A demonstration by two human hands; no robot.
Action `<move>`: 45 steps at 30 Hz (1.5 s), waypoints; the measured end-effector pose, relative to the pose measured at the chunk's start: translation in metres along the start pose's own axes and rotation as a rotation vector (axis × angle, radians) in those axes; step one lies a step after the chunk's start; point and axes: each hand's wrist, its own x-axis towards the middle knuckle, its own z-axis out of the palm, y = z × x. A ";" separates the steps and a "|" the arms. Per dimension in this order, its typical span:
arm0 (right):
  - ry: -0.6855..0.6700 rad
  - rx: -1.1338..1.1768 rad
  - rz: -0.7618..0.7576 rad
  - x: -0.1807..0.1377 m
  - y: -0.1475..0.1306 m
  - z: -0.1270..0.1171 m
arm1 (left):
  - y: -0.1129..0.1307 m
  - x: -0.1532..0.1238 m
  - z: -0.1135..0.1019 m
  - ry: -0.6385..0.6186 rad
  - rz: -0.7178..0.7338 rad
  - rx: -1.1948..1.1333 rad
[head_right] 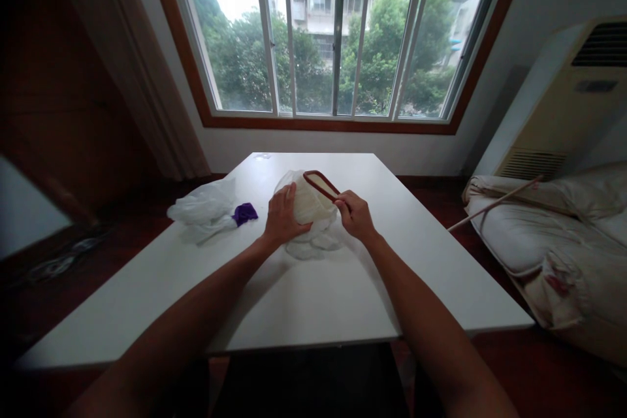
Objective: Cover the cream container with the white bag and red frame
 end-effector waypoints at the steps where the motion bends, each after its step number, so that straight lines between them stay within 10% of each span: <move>1: 0.018 -0.014 -0.002 0.001 0.000 -0.002 | 0.000 0.000 0.000 -0.003 0.007 0.003; 19: 0.112 -0.125 0.033 0.003 0.003 -0.016 | 0.000 0.000 0.000 -0.017 0.032 -0.035; 25: 0.245 -0.329 0.192 -0.002 0.052 -0.051 | -0.002 -0.002 0.000 -0.027 0.045 -0.038; 33: -0.068 -0.720 0.665 -0.039 0.136 -0.080 | -0.003 -0.002 0.001 -0.021 0.032 -0.033; 45: -0.304 -0.765 0.877 -0.056 0.159 -0.076 | -0.006 -0.004 0.002 0.014 0.003 -0.056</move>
